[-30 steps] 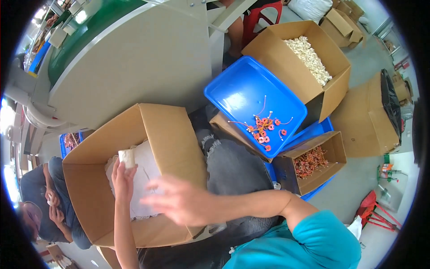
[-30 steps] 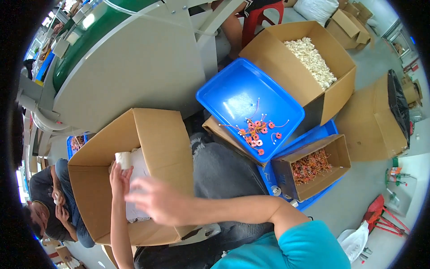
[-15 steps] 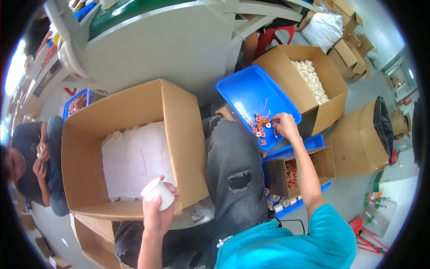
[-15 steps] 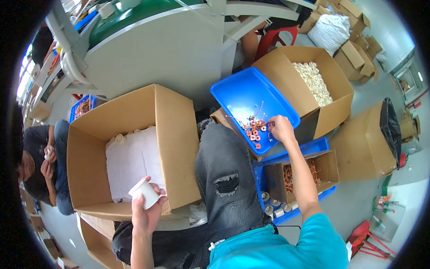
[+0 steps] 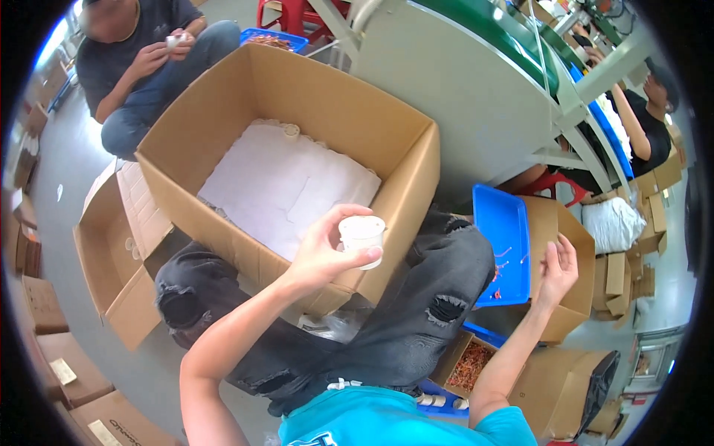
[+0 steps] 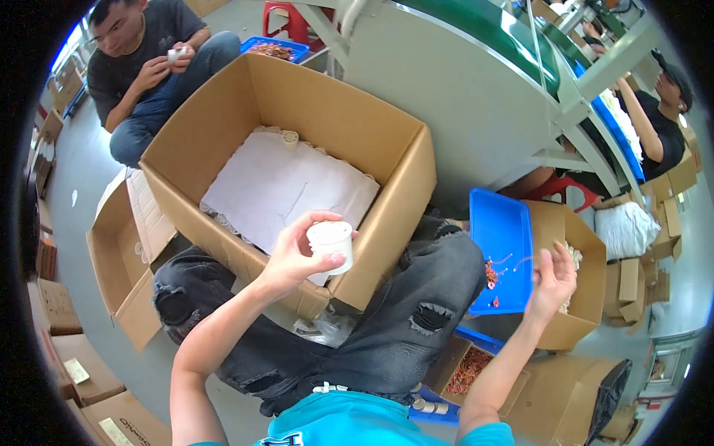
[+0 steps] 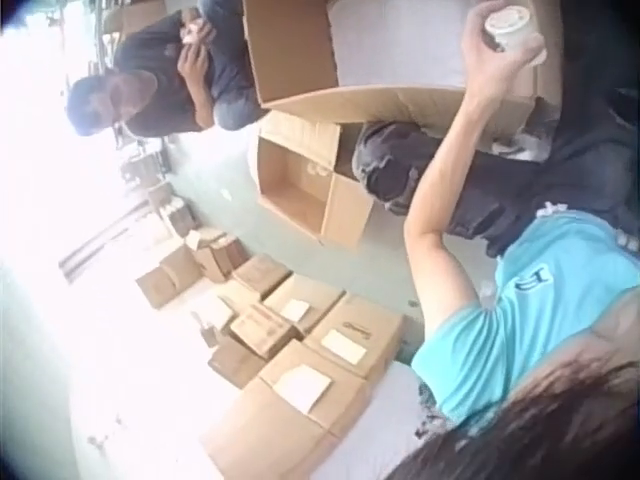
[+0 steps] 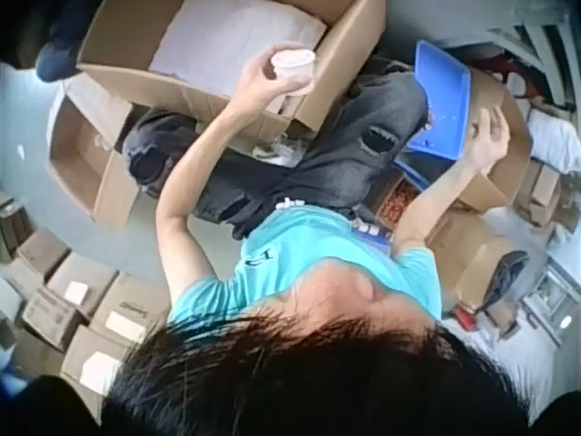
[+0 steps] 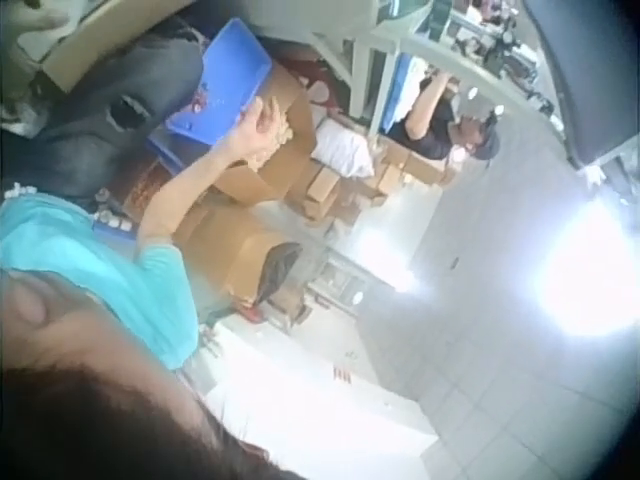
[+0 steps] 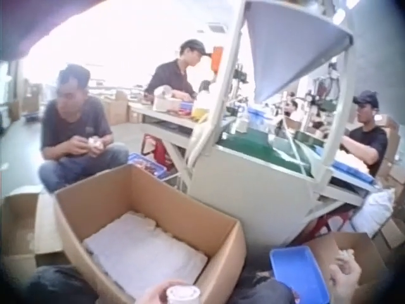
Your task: The person assembles electronic components by hand, inserting wires into plastic housings, then packing the assembled components into cardboard boxes.
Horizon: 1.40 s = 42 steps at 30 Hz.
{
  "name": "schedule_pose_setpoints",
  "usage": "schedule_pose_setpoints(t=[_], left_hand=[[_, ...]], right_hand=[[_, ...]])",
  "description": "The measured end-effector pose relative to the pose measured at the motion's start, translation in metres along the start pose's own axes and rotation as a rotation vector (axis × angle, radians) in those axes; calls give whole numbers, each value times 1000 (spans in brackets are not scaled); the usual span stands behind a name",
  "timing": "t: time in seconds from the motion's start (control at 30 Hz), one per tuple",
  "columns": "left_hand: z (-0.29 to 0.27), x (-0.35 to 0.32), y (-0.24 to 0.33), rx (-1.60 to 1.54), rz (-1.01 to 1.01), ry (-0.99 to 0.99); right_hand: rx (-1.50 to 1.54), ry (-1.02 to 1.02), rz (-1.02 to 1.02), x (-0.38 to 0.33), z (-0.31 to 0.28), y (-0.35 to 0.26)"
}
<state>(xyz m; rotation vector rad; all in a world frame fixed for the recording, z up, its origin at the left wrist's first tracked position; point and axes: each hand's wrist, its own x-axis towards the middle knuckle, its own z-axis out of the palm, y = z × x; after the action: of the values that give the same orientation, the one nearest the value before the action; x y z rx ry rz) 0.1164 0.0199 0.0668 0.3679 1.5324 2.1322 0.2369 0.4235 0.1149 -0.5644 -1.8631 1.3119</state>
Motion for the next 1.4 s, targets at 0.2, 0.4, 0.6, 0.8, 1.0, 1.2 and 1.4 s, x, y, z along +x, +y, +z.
schedule_pose_setpoints(t=[0.2, 0.4, 0.6, 0.8, 1.0, 1.2, 1.4], left_hand=[[-16, -7, 6, 16, 138, 42], [-20, -14, 17, 195, 192, 100], [-31, -13, 22, 155, -20, 25], [-31, -14, 23, -35, -82, 99], [-33, -7, 19, -283, 15, 275], [-57, -2, -11, -173, 77, 359], [-41, -1, 2, -307, 122, 280]], right_hand=[[447, -728, 167, -55, 181, -87], [441, -1057, 205, -74, 257, -88], [517, -1166, 431, -87, 260, -67], [205, -891, -107, -90, 259, -51], [376, -631, -148, -78, 256, -48], [566, -670, -40, -75, 251, -47], [686, -749, 48, -79, 251, -50]])
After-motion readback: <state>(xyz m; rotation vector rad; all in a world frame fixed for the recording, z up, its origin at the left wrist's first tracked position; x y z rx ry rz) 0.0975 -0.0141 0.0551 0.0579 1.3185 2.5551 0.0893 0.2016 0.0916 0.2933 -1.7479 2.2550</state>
